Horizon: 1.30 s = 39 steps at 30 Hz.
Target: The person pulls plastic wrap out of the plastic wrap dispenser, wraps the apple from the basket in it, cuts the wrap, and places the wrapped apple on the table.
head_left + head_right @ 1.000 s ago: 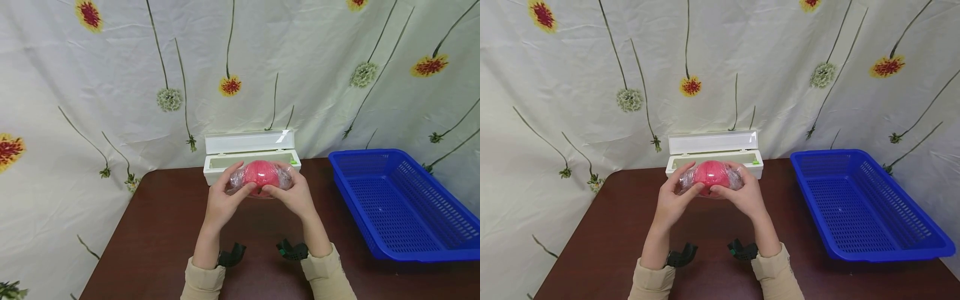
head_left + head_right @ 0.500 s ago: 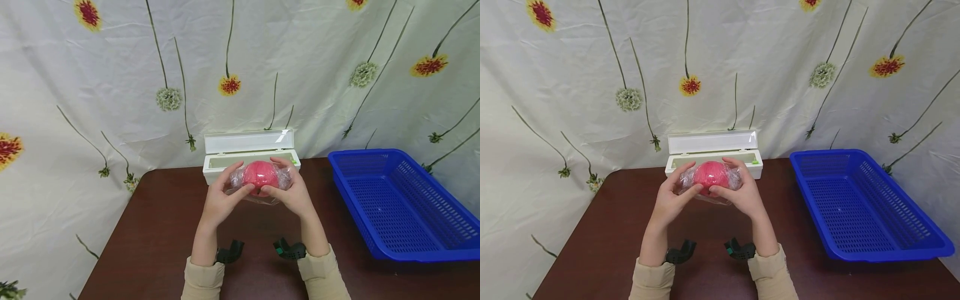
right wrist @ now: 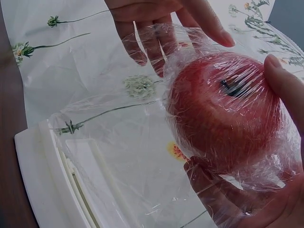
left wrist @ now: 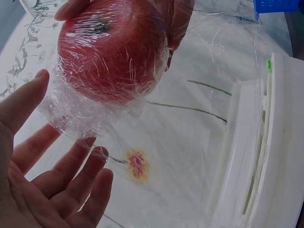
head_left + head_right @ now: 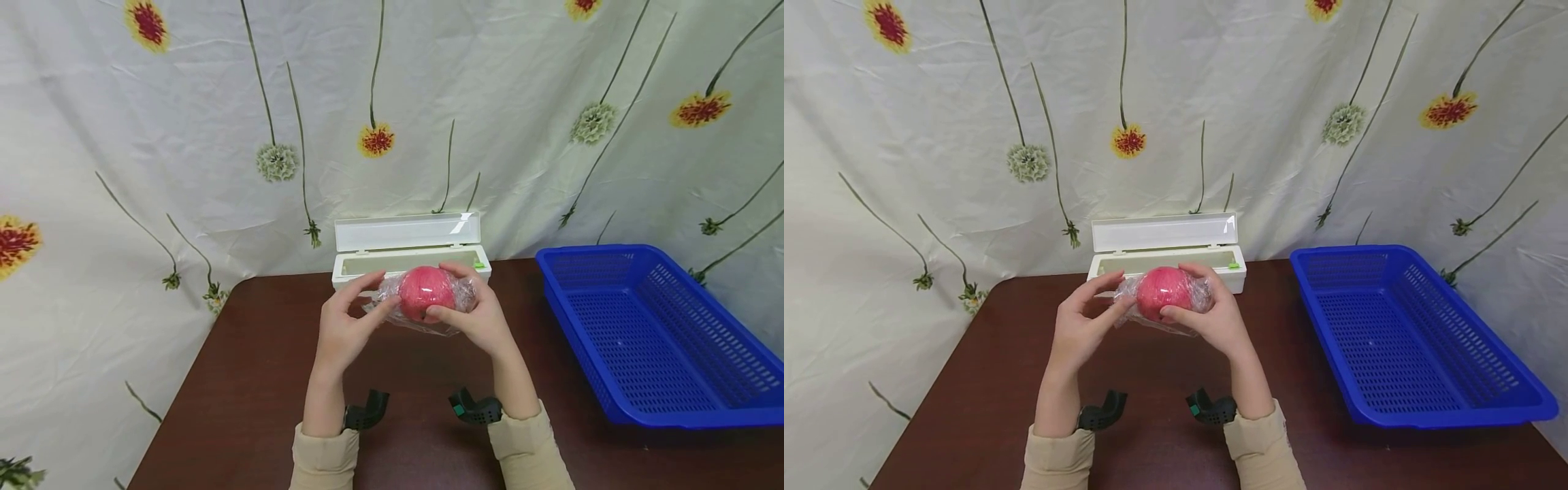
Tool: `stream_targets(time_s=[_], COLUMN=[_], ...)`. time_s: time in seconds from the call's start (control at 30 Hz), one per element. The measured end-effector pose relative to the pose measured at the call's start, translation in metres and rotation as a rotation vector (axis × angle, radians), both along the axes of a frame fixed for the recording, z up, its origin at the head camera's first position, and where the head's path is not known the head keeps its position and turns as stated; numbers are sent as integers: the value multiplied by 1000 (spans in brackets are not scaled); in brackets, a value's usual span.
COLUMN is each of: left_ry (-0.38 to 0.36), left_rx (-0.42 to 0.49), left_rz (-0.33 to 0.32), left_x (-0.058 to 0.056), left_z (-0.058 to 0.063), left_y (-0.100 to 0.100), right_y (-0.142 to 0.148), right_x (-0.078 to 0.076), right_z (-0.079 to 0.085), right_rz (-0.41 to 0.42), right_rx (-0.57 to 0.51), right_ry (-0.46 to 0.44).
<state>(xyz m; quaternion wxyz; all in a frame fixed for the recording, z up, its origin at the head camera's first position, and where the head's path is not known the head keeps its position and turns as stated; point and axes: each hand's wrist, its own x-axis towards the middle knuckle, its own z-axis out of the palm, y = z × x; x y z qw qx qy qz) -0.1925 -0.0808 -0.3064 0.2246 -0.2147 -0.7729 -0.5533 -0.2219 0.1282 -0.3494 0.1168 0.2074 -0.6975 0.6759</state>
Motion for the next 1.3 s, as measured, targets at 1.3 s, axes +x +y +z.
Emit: stream_targets(time_s=[1.3], left_ry=[45], left_rx=[74], left_rz=[-129], left_x=[-4], left_z=[-8], left_y=[-17], right_y=[5], right_x=[1], right_z=[-3], right_rz=[4], right_rx=[40], right_ry=[-44])
